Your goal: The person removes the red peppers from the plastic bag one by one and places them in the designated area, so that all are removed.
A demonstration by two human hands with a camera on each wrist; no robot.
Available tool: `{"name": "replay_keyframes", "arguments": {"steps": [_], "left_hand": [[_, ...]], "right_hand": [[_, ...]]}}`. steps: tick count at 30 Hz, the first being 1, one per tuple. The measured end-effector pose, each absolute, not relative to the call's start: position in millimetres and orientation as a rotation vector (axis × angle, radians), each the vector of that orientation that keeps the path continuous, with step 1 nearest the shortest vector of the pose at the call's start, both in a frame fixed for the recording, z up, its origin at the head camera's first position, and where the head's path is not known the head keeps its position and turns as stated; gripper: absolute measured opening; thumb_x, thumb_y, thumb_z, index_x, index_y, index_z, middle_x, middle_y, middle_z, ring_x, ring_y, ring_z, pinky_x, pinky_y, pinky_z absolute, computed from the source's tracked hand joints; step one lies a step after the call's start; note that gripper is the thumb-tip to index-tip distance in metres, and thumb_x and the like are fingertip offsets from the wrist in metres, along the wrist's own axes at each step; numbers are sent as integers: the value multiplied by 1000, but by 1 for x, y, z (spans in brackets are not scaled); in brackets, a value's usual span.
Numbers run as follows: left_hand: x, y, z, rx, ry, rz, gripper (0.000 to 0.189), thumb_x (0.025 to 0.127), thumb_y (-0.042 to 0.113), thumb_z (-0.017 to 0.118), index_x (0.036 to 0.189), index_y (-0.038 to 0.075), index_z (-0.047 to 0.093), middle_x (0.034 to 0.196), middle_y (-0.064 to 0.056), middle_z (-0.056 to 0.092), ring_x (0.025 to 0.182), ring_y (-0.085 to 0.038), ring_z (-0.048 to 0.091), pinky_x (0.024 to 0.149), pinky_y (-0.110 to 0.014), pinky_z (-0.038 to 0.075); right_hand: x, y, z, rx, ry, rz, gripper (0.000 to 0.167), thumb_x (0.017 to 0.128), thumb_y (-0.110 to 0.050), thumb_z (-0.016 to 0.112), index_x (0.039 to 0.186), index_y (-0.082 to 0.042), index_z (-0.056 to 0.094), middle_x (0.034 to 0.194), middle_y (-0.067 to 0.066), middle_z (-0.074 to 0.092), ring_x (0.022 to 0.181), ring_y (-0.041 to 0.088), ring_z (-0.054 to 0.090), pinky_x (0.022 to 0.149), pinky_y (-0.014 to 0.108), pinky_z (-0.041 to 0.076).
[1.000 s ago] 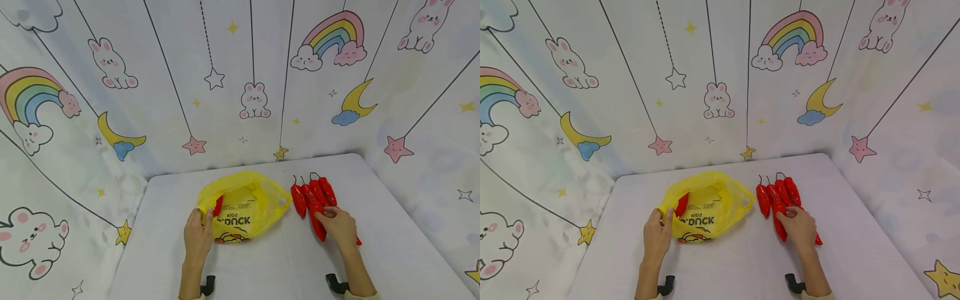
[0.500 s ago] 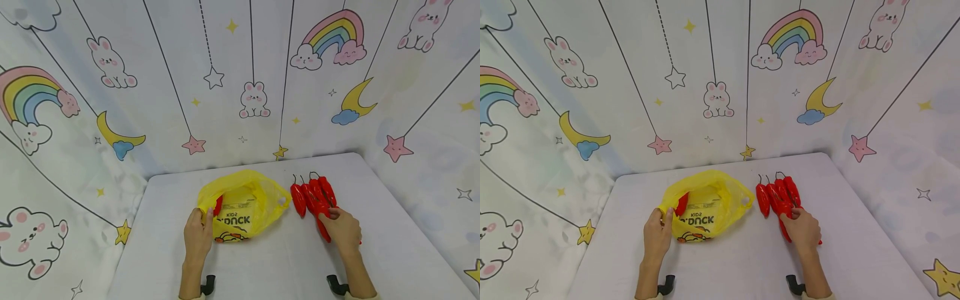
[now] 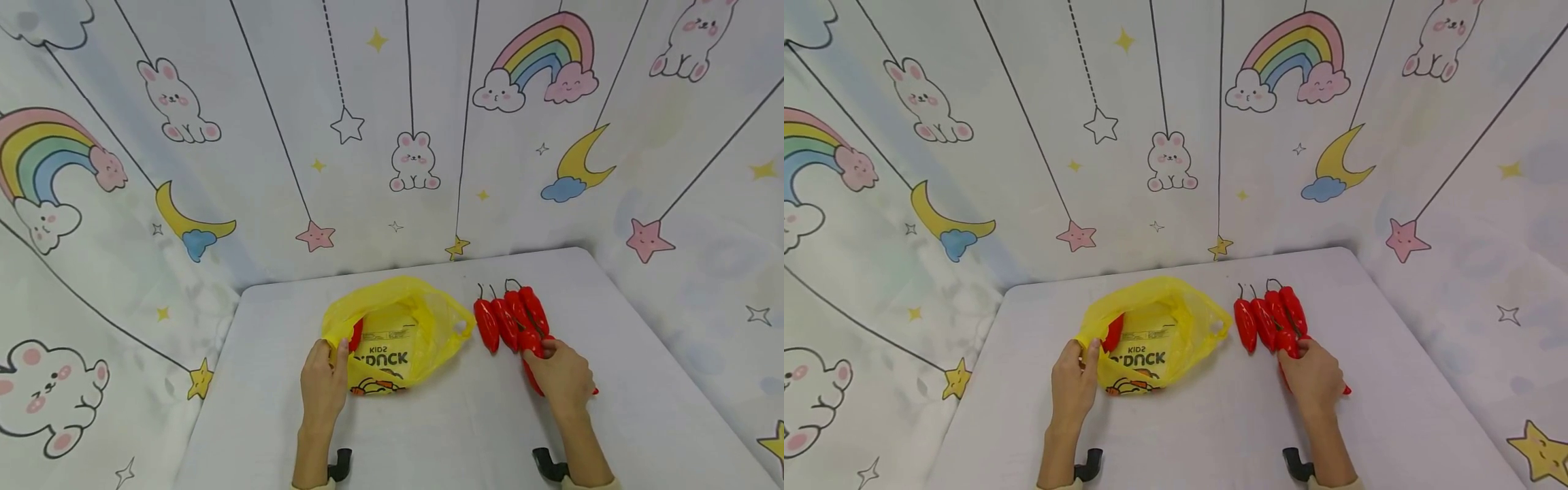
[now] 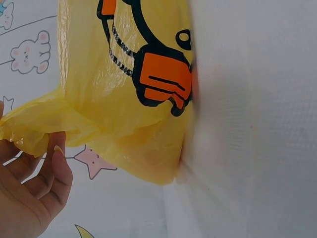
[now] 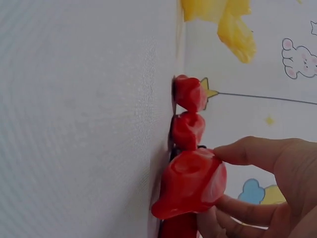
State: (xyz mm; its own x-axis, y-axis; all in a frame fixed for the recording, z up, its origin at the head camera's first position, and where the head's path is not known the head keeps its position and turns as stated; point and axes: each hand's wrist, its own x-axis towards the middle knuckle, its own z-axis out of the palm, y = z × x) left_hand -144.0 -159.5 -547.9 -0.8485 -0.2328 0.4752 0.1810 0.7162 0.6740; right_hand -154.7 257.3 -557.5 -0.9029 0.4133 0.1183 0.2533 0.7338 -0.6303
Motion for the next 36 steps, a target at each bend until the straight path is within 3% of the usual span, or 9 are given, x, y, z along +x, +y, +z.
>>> {"name": "replay_keyframes", "arguments": {"steps": [10,25,36], "left_hand": [[-144,-161,-549,39,-2364,-1012,32,107,35,61,98,4,62,82,0,52,69,-13,47,62,-28,44],[-144,-162,-545,36,-2365,-1013,32,107,34,61,101,3,63,85,-1,54,72,-13,49,64,-29,47],[-143,-162,-544,42,-2362,-1028,32,107,35,61,105,3,64,88,-2,57,74,-13,50,66,-29,48]], "right_hand": [[-155,256,-561,-493,-2665,830,41,87,-27,81,114,3,74,95,19,76,79,35,69,66,52,40],[-154,255,-546,-478,-2643,840,43,88,-28,81,117,4,73,97,21,75,80,36,68,59,42,45],[-161,233,-524,-433,-2614,945,38,91,-31,80,118,-4,75,99,17,75,82,32,68,57,33,47]]}}
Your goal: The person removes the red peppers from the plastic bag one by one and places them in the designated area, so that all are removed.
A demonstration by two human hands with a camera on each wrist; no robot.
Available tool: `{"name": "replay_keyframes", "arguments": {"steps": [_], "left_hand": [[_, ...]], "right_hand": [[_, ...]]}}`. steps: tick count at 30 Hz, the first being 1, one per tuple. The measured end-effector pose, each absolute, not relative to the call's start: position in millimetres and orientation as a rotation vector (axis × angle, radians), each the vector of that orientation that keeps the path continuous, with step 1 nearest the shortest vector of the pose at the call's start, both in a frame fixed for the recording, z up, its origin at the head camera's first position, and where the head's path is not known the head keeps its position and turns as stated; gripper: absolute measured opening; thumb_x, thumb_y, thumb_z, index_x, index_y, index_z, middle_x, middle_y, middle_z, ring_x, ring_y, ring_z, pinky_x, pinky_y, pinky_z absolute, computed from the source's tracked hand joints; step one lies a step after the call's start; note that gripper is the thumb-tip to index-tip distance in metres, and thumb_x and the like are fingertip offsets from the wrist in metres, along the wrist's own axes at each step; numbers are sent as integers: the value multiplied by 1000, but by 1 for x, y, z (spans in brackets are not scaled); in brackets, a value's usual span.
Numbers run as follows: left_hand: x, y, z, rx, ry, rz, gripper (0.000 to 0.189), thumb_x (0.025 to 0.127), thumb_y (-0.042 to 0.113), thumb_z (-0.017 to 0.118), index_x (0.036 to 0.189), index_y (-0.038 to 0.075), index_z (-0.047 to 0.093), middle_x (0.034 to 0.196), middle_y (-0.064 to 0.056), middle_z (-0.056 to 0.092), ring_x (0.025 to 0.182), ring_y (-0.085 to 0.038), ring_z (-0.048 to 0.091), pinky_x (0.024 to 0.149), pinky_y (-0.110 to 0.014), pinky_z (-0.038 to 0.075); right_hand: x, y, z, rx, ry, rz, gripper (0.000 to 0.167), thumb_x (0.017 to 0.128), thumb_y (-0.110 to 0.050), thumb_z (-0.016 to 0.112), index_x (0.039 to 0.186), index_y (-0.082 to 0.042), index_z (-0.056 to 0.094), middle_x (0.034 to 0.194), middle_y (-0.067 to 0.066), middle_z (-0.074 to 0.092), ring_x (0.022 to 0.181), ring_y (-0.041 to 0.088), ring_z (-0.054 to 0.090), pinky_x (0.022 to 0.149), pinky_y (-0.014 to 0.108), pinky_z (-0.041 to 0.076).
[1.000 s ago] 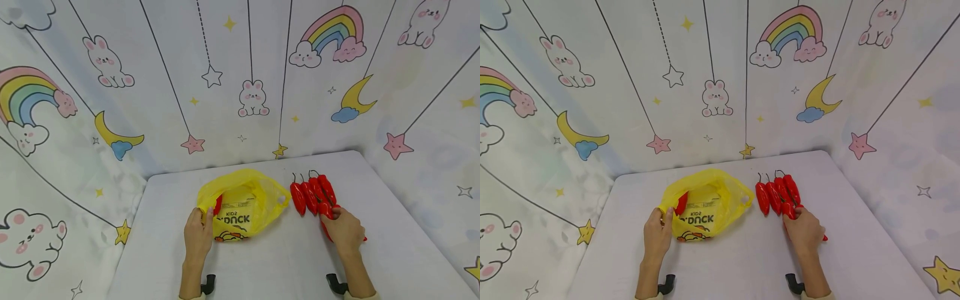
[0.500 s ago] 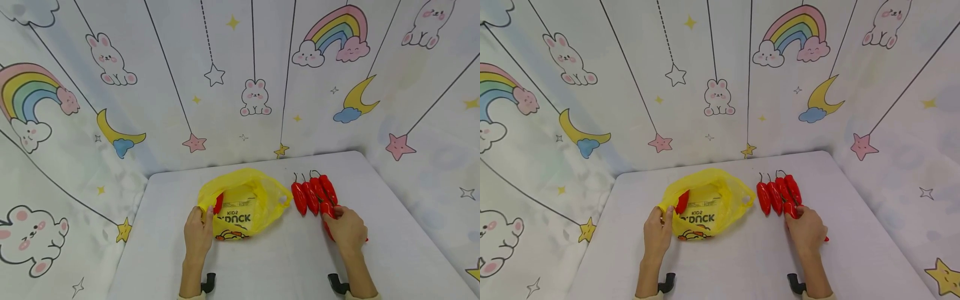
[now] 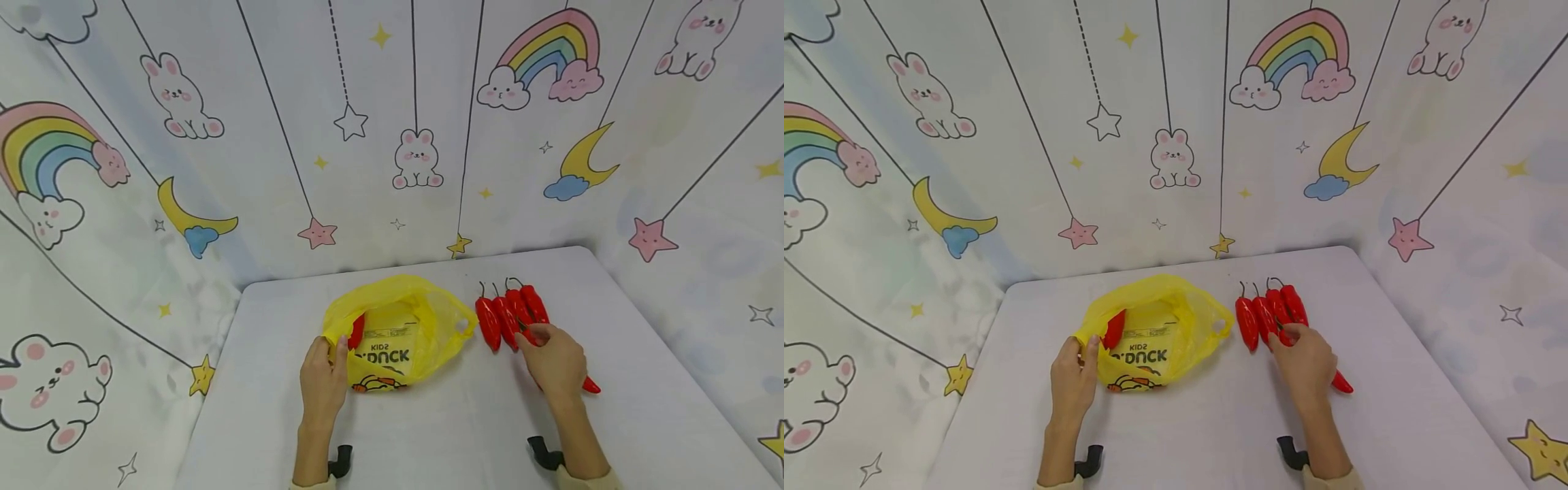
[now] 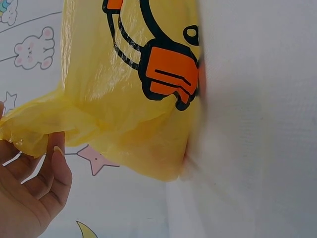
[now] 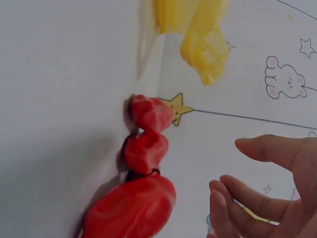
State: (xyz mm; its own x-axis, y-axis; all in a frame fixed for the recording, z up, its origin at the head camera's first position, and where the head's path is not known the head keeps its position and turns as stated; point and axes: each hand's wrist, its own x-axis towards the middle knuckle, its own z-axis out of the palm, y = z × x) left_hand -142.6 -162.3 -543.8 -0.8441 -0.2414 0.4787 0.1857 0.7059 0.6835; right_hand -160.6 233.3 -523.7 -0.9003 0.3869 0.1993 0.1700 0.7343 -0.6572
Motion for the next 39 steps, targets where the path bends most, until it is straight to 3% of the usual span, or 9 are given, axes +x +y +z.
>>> {"name": "replay_keyframes", "arguments": {"steps": [5,11,16,31,39], "left_hand": [[-142,-164,-543,42,-2353,-1031,32,107,34,61,104,3,64,87,-2,57,74,-14,50,65,-30,48],[-142,-165,-542,44,-2353,-1059,33,108,36,59,105,3,64,89,-2,57,75,-14,51,66,-30,48],[-142,-167,-541,58,-2353,-1057,34,108,37,59,106,4,64,90,-2,58,77,-14,51,67,-30,49],[-142,-166,-540,60,-2348,-1074,35,108,39,58,104,4,64,89,-1,58,75,-13,52,66,-29,50],[-141,-166,-540,62,-2346,-1074,35,108,39,57,102,5,63,88,-1,57,73,-13,51,64,-28,48]], "right_hand": [[-165,214,-512,-427,-2650,1010,44,92,-35,80,123,-6,73,105,17,75,90,31,67,61,32,53],[-169,191,-496,-329,-2679,1084,45,92,-35,81,127,-9,72,112,13,74,101,30,66,74,42,62],[-180,171,-489,-199,-2692,1132,42,92,-35,80,125,-11,73,113,9,74,102,28,66,75,38,60],[-210,113,-488,121,-2783,1280,23,90,-33,83,102,-13,78,93,-1,76,86,19,70,75,35,60],[-228,98,-492,238,-2821,1437,22,91,-35,82,101,-16,80,91,-4,75,85,16,69,77,35,60]]}}
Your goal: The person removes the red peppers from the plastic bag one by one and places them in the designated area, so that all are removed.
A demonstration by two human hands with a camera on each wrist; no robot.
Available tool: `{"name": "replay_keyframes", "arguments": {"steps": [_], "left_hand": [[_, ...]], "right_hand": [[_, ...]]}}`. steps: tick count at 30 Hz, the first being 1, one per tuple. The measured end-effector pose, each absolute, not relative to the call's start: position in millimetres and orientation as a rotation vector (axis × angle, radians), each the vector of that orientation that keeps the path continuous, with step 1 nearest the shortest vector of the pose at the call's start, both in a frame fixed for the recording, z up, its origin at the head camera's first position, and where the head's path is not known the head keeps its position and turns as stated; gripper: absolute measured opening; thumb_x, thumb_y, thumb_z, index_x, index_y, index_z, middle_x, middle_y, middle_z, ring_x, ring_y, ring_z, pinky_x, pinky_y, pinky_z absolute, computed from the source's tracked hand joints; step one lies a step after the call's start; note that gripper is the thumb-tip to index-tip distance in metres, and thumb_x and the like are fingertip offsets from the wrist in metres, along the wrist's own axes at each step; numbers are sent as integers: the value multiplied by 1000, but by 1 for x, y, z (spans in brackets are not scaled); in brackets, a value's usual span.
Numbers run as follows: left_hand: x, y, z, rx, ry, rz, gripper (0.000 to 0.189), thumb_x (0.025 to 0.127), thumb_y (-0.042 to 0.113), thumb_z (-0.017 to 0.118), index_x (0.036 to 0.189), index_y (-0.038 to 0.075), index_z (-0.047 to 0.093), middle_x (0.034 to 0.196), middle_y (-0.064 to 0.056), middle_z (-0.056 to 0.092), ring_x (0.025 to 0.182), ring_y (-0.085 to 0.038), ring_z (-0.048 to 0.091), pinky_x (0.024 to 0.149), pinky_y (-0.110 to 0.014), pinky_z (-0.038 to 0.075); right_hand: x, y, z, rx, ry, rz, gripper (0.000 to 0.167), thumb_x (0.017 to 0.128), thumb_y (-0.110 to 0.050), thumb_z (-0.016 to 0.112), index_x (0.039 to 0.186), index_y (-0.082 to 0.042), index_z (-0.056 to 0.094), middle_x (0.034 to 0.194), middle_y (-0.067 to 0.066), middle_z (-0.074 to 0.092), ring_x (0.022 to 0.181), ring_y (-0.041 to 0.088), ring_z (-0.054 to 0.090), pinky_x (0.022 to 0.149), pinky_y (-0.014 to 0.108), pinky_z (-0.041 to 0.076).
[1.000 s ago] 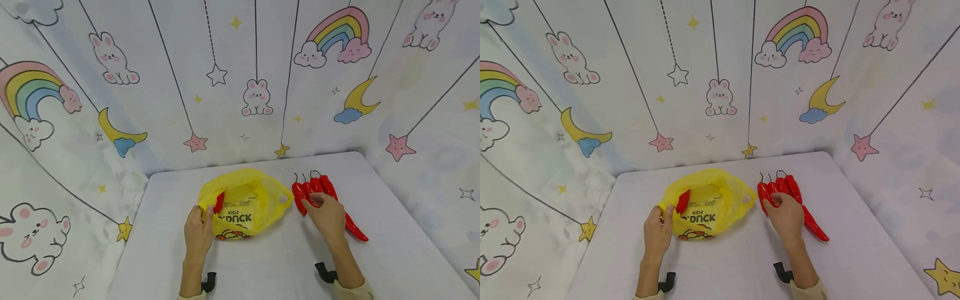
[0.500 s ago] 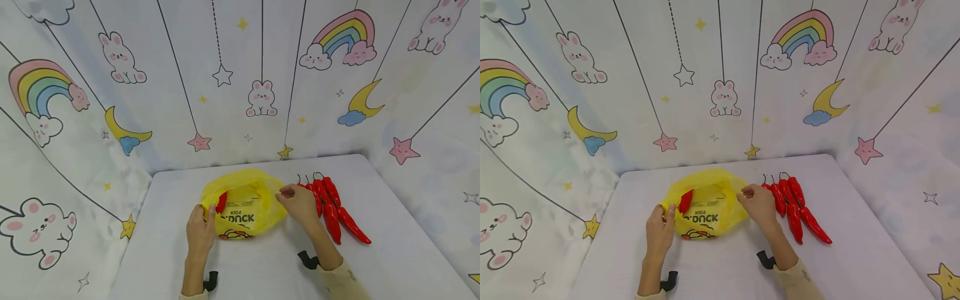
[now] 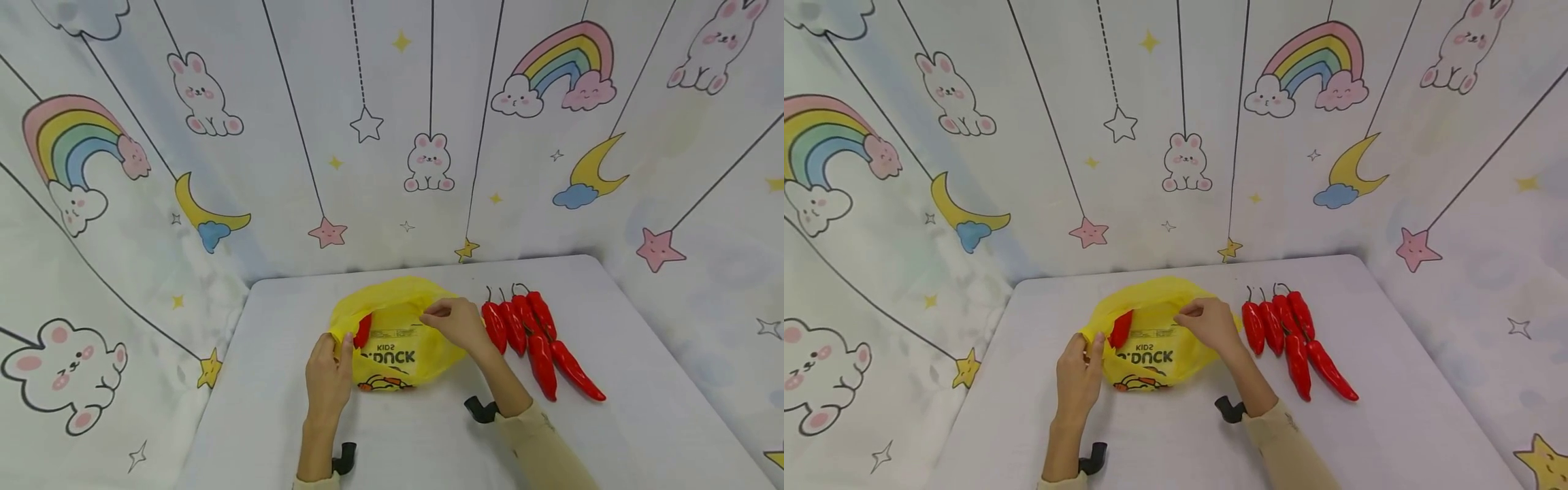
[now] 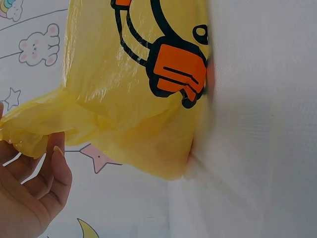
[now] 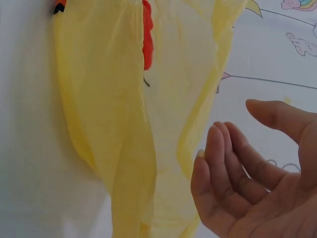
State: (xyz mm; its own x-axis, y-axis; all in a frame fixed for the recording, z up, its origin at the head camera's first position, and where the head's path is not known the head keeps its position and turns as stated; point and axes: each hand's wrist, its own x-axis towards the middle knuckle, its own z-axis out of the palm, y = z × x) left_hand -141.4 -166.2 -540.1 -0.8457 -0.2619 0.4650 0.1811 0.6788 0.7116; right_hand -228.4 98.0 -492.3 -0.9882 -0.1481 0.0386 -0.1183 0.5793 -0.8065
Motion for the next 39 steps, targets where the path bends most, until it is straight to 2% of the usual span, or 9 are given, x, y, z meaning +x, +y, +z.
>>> {"name": "replay_keyframes", "arguments": {"steps": [13,17,23,27,32,36,39], "left_hand": [[-142,-168,-541,56,-2335,-1081,34,108,37,59,98,5,62,83,0,53,71,-14,49,62,-28,45],[-142,-168,-541,68,-2342,-1083,35,108,38,58,100,5,62,84,0,54,71,-13,49,63,-28,45],[-142,-168,-542,72,-2343,-1087,36,108,39,58,102,4,63,85,0,54,72,-13,50,63,-28,46],[-141,-168,-542,78,-2345,-1087,36,107,40,59,104,4,63,85,0,55,72,-13,50,64,-27,47],[-141,-169,-542,81,-2346,-1083,36,107,40,59,103,4,63,85,0,55,72,-12,50,64,-27,48],[-142,-169,-542,76,-2342,-1074,36,107,39,59,101,4,63,85,0,55,72,-12,50,63,-27,48],[-142,-169,-540,69,-2338,-1073,36,107,39,59,101,4,63,85,0,55,72,-12,50,63,-28,48]], "right_hand": [[-248,74,-496,-194,2603,-1458,19,91,-33,82,98,-16,81,90,1,76,83,21,70,79,41,57],[-248,62,-498,-203,2587,-1426,16,91,-32,82,96,-17,81,88,-1,75,81,19,69,77,39,56],[-252,44,-503,-284,2553,-1398,17,90,-30,83,94,-14,80,88,1,75,89,33,72,71,36,55],[-257,35,-507,-321,2564,-1343,18,89,-30,84,93,-13,79,86,-1,74,86,31,73,68,34,55],[-265,22,-515,-326,2555,-1257,29,88,-32,85,101,-8,79,90,2,74,82,26,72,69,33,56],[-269,10,-521,-303,2513,-1225,42,88,-33,85,112,-1,76,101,9,75,85,29,75,71,38,61],[-271,2,-524,-264,2488,-1221,50,88,-36,84,116,3,73,102,15,74,87,34,75,72,44,63]]}}
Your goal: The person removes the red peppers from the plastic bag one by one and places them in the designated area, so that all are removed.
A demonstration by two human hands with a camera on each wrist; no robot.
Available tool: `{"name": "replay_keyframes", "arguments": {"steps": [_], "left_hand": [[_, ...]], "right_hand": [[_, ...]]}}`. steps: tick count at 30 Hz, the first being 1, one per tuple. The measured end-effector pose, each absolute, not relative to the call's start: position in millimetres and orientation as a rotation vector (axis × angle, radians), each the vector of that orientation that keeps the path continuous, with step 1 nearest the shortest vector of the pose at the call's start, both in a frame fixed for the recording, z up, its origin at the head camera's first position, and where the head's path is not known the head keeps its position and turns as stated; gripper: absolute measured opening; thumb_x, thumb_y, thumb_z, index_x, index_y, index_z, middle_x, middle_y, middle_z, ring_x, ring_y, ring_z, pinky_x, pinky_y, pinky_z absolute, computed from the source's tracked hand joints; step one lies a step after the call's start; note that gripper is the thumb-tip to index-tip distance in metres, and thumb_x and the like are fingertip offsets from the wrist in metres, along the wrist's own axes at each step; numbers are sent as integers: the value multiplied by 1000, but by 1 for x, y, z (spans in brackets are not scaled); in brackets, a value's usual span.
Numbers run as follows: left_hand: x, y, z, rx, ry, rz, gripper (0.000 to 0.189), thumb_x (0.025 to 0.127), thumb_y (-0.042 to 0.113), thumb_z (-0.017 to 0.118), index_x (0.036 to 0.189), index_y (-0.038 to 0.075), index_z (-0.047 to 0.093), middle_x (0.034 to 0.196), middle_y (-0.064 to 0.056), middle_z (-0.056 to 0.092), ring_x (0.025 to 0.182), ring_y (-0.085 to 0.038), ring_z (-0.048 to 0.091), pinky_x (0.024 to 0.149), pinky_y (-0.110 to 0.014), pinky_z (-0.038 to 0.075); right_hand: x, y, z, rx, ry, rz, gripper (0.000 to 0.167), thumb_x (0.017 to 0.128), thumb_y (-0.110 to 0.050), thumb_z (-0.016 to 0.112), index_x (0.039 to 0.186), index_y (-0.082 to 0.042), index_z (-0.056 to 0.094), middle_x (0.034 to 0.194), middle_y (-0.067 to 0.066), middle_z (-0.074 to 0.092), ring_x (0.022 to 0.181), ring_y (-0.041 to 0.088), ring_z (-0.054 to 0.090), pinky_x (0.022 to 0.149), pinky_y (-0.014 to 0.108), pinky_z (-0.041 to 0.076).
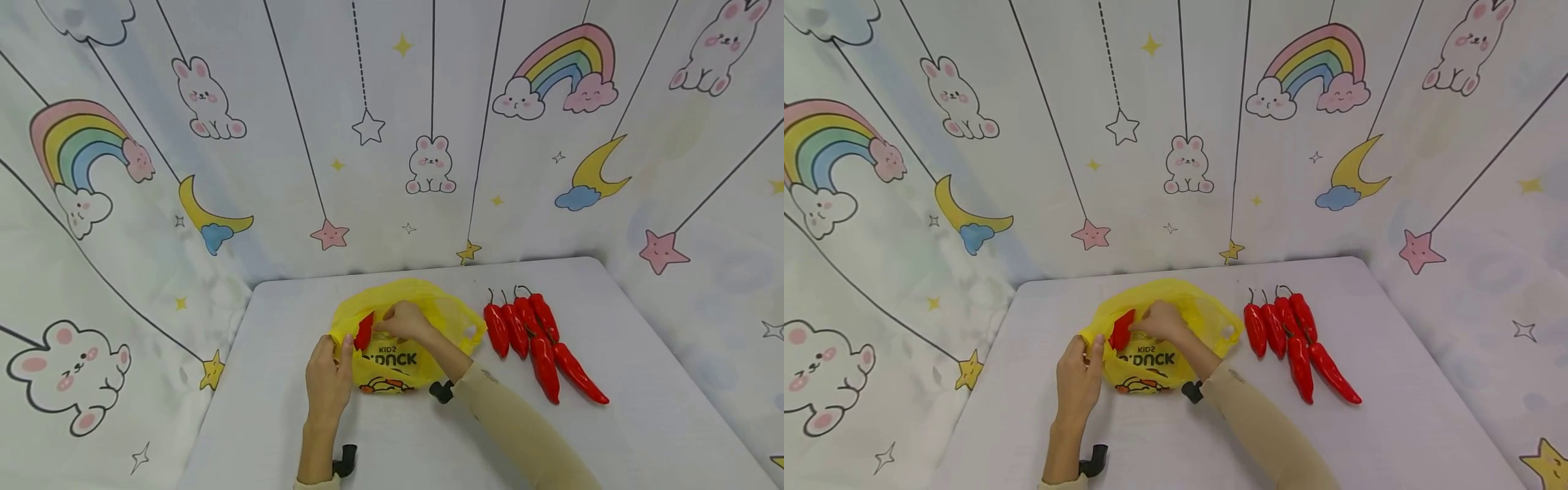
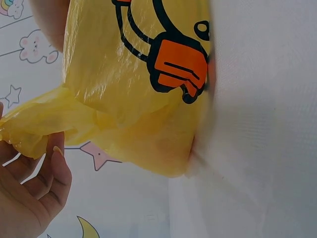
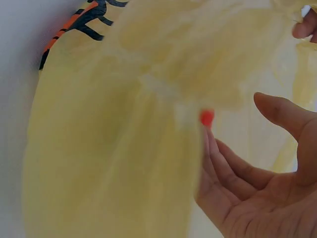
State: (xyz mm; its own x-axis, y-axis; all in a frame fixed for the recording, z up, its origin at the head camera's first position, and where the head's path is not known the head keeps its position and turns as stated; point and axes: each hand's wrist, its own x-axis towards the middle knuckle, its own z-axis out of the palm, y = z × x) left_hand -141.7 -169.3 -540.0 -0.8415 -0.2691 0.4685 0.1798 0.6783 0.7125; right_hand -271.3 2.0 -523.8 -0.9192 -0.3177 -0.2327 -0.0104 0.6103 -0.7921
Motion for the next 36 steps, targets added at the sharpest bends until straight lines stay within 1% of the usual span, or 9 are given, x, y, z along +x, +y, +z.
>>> {"name": "replay_keyframes", "arguments": {"steps": [5,9,12,15,19,21,25,28,36], "left_hand": [[-142,-169,-539,60,-2332,-1064,35,108,37,59,100,4,63,84,0,55,71,-12,50,62,-28,48],[-141,-169,-539,61,-2336,-1058,35,108,37,59,100,3,63,84,-1,56,71,-13,50,63,-28,48],[-142,-169,-541,66,-2344,-1055,35,108,37,58,101,3,63,85,-1,56,71,-13,50,63,-28,48],[-142,-169,-541,68,-2349,-1057,35,108,37,58,101,3,64,85,-1,56,71,-13,51,63,-29,49],[-143,-168,-542,66,-2343,-1061,35,108,37,58,100,3,63,85,-2,56,71,-13,51,63,-30,50],[-143,-168,-542,61,-2341,-1065,35,108,37,58,100,3,63,85,-2,56,71,-14,52,63,-30,50],[-143,-168,-543,67,-2348,-1080,36,108,39,57,102,4,63,85,-1,56,72,-14,52,64,-30,51],[-143,-167,-545,76,-2348,-1090,37,108,40,57,103,4,63,86,-1,56,73,-13,53,65,-30,52],[-144,-170,-544,53,-2312,-1053,34,108,36,59,101,3,63,85,-1,56,72,-13,53,64,-30,53]], "right_hand": [[-274,-11,-526,-181,2480,-1229,52,88,-40,84,111,5,71,81,10,64,82,38,72,73,46,63],[-278,-19,-533,-139,2504,-1195,44,88,-43,83,88,-1,67,60,2,50,65,32,66,67,43,61],[-281,-25,-543,-129,2533,-1156,46,88,-47,82,75,-8,62,54,-1,46,57,25,59,59,36,57],[-283,-29,-552,-126,2550,-1175,43,88,-47,82,77,-10,63,57,-1,47,57,24,60,55,32,52],[-281,-35,-556,-110,2554,-1255,37,87,-43,82,97,-9,69,64,0,50,61,23,61,56,30,53],[-278,-37,-555,-90,2572,-1260,36,87,-41,83,97,-9,69,64,0,50,59,20,60,55,28,52],[-276,-43,-557,-42,2626,-1244,38,87,-37,84,103,-5,70,79,3,63,71,19,60,68,30,54],[-276,-45,-563,-6,2649,-1264,48,84,-34,87,116,-4,68,100,6,69,85,20,62,81,36,57],[-276,-49,-564,3,2654,-1332,53,78,-28,91,120,-4,67,109,9,71,95,23,65,89,41,58]]}}
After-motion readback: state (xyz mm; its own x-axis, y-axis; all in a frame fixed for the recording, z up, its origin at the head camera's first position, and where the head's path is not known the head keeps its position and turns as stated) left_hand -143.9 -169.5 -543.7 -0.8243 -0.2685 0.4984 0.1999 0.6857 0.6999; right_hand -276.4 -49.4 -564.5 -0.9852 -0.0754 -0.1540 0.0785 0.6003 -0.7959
